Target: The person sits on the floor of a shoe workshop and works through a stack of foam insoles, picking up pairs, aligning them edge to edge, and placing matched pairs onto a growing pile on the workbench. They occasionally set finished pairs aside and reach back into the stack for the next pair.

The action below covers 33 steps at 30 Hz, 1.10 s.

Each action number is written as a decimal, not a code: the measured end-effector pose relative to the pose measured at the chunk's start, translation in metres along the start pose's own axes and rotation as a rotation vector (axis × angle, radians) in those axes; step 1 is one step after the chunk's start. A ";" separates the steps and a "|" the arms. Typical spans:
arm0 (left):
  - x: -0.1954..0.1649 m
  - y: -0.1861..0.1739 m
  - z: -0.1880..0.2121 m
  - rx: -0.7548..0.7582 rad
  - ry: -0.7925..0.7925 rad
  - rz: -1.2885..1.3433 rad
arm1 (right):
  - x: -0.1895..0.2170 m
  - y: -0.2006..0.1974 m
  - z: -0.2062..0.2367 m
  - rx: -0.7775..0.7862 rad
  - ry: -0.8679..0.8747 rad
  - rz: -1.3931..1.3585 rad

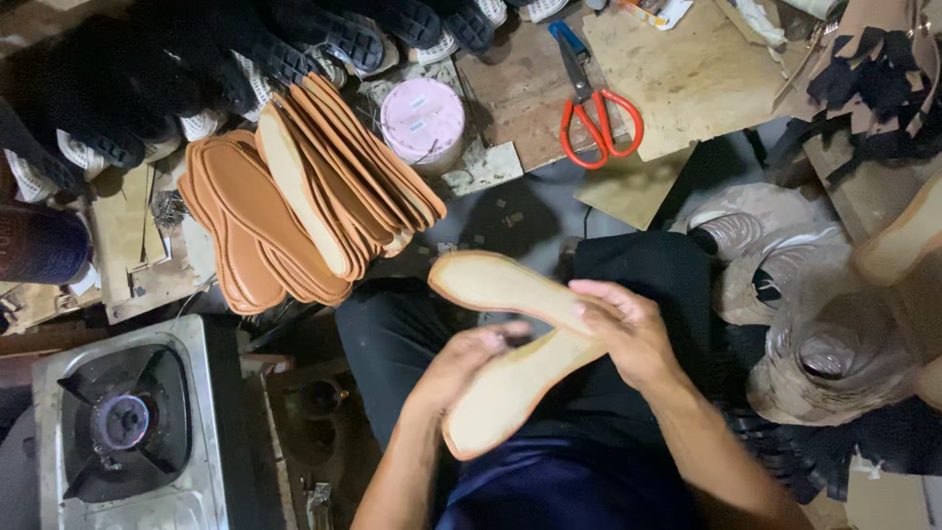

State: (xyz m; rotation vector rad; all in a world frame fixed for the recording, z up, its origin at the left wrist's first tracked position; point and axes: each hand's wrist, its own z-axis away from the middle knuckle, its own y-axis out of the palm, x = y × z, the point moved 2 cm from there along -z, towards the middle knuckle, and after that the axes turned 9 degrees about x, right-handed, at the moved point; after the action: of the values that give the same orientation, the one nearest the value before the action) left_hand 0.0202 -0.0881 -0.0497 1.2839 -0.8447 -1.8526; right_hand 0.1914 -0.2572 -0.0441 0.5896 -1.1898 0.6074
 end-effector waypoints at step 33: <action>0.009 0.002 -0.047 -0.202 0.433 -0.411 | -0.025 -0.013 0.044 -0.273 -0.284 -0.368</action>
State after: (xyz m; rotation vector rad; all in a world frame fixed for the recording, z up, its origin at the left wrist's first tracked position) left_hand 0.0630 -0.1020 -0.0658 1.7299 -0.1657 -1.7966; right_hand 0.1652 -0.3003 -0.0573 0.6544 -1.3590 0.0462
